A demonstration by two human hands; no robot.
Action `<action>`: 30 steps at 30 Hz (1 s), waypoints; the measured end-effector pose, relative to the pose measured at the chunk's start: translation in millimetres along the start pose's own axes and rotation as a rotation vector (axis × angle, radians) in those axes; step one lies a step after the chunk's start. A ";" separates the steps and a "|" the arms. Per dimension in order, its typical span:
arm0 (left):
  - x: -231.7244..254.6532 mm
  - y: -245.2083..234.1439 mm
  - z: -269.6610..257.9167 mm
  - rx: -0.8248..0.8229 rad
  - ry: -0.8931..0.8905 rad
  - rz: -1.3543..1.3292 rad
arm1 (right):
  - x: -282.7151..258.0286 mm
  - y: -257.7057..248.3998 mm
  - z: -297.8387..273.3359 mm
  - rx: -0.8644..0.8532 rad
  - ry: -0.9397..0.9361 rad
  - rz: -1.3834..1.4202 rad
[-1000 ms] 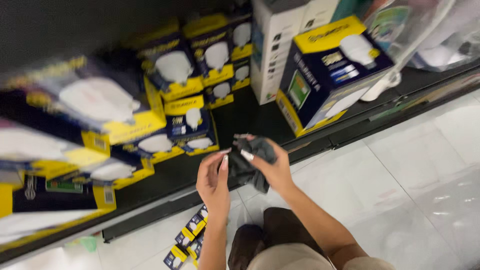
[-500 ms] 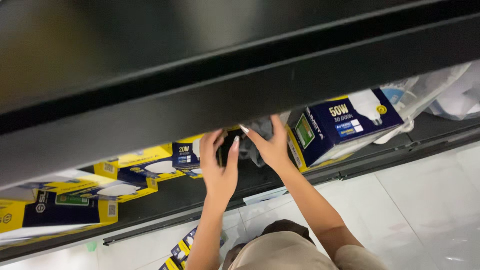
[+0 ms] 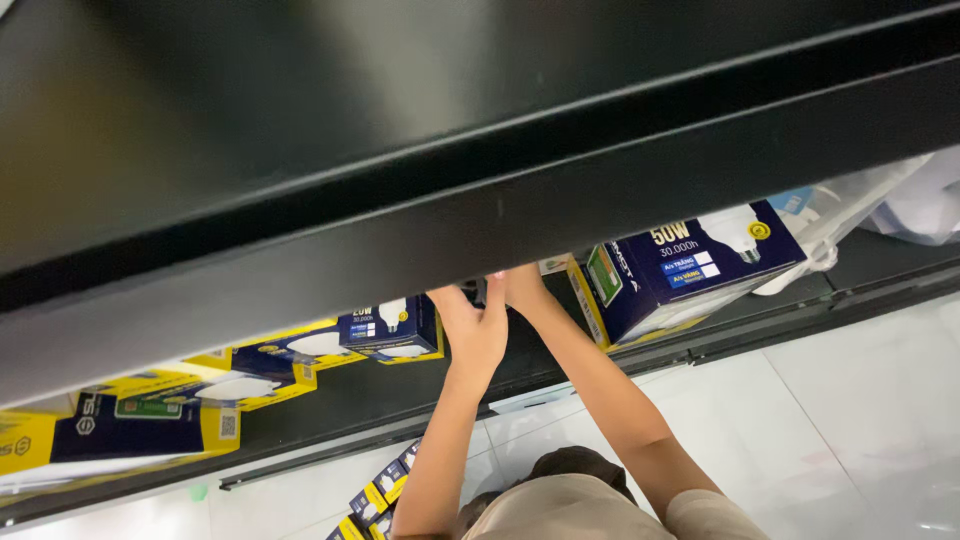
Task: The person wipes light bulb boxes with a cloth and arranges them on a shelf and the floor.
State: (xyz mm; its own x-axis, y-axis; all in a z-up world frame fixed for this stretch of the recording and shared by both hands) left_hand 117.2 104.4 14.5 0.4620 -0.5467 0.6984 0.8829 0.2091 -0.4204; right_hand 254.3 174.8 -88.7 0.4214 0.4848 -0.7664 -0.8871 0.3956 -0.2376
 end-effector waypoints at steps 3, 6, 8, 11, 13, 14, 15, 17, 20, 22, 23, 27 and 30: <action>0.8 1.7 4.0 0.000 -0.013 0.014 | -20.2 -5.8 2.8 0.074 0.043 0.143; 6.5 -0.9 8.6 0.024 0.008 -0.072 | -66.0 -14.2 7.4 0.151 0.008 0.283; 5.7 -2.7 8.9 0.015 -0.094 -0.287 | -94.8 -17.0 14.0 0.171 -0.024 0.288; -1.7 2.0 10.5 -0.019 -0.176 -0.366 | -105.9 -21.6 15.1 0.188 -0.013 0.276; -2.0 3.1 7.5 -0.008 -0.155 -0.383 | -98.8 -24.4 12.7 0.174 0.017 0.260; -2.7 3.0 5.7 0.005 -0.135 -0.397 | -91.4 -23.6 10.6 0.168 0.054 0.297; -5.8 4.5 5.4 0.003 -0.137 -0.396 | -83.2 -22.1 8.2 0.161 0.091 0.334; -15.7 9.7 4.3 -0.017 -0.173 -0.348 | -71.4 -21.3 1.9 0.174 0.091 0.370; -24.3 14.1 6.2 -0.025 -0.176 -0.328 | -65.3 -24.0 4.3 0.197 0.022 0.336; -28.3 16.5 8.2 -0.014 -0.175 -0.360 | -64.2 -24.6 5.2 0.210 -0.029 0.269; -29.7 17.4 8.6 -0.010 -0.174 -0.390 | -59.5 -23.1 6.6 0.186 0.002 0.301; -27.2 13.5 10.6 -0.009 -0.176 -0.400 | -54.9 -23.4 9.2 0.133 0.025 0.196; -17.7 7.8 7.3 -0.045 -0.181 -0.393 | -62.3 -22.2 9.6 0.102 0.086 0.378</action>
State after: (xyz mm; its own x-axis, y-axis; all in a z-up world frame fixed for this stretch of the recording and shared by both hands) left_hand 116.5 121.5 3.1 0.1025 -0.4261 0.8989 0.9920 -0.0238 -0.1244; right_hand 249.5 143.3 -29.9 0.0482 0.5460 -0.8364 -0.9516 0.2797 0.1277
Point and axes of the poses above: each hand's wrist, its own z-axis towards the middle knuckle, its own y-axis out of the palm, x = y × z, the point moved 6 cm from there along z, towards the middle knuckle, and after that the axes turned 13 degrees about z, right-handed, at the moved point
